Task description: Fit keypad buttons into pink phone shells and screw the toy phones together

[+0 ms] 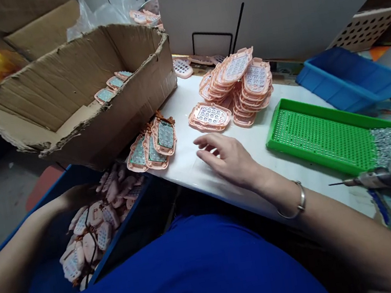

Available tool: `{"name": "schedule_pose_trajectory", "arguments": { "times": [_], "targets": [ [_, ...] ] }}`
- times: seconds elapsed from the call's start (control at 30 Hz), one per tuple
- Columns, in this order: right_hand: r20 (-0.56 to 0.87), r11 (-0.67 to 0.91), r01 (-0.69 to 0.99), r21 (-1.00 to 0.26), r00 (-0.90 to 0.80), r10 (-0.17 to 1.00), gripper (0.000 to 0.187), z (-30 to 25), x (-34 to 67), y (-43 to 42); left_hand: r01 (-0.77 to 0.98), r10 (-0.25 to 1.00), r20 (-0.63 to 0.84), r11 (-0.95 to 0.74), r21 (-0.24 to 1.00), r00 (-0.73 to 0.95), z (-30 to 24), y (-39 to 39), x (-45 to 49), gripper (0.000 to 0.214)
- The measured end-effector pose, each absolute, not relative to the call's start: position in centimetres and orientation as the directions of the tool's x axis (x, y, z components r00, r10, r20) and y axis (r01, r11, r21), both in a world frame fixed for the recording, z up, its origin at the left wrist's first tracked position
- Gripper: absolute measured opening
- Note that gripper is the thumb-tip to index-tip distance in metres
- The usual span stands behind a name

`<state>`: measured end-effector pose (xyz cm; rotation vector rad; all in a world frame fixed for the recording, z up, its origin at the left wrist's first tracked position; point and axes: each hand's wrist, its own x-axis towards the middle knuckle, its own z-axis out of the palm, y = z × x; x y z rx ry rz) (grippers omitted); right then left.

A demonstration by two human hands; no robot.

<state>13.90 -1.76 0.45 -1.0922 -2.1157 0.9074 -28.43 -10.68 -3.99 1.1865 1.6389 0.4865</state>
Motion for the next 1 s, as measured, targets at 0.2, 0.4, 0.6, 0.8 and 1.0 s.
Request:
{"name": "schedule_pose_trajectory", "arguments": {
  "times": [0.2,0.4,0.6,0.8,1.0],
  "targets": [
    [0.010,0.372,0.576,-0.728,-0.534,0.845,0.076,0.9,6.5,0.3,0.633,0.745,-0.521,0.175,0.755,0.416,0.6,-9.0,-19.2,0.029],
    [-0.009,0.267,0.502,-0.823,-0.480,0.877,0.084,0.3,3.5,2.2,0.374,0.679,-0.222,-0.083,0.924,0.700,2.4,-7.9,-11.9,0.030],
    [-0.090,-0.001,0.271,-0.963,-0.317,0.944,0.061,-0.6,6.8,3.1,0.116,0.821,-0.204,0.168,0.979,0.532,0.8,-6.7,-9.2,0.032],
    [-0.170,-0.244,-0.082,-0.966,-0.507,0.845,0.056,2.6,13.4,-0.3,-0.341,0.909,-0.261,0.370,0.864,0.325,0.3,-6.4,-5.1,0.051],
    [0.015,0.226,0.427,-0.876,-0.444,0.896,0.052,1.9,18.0,-2.7,-0.597,0.918,-0.350,0.389,0.702,0.187,-0.7,-5.6,-0.3,0.043]
  ]
}}
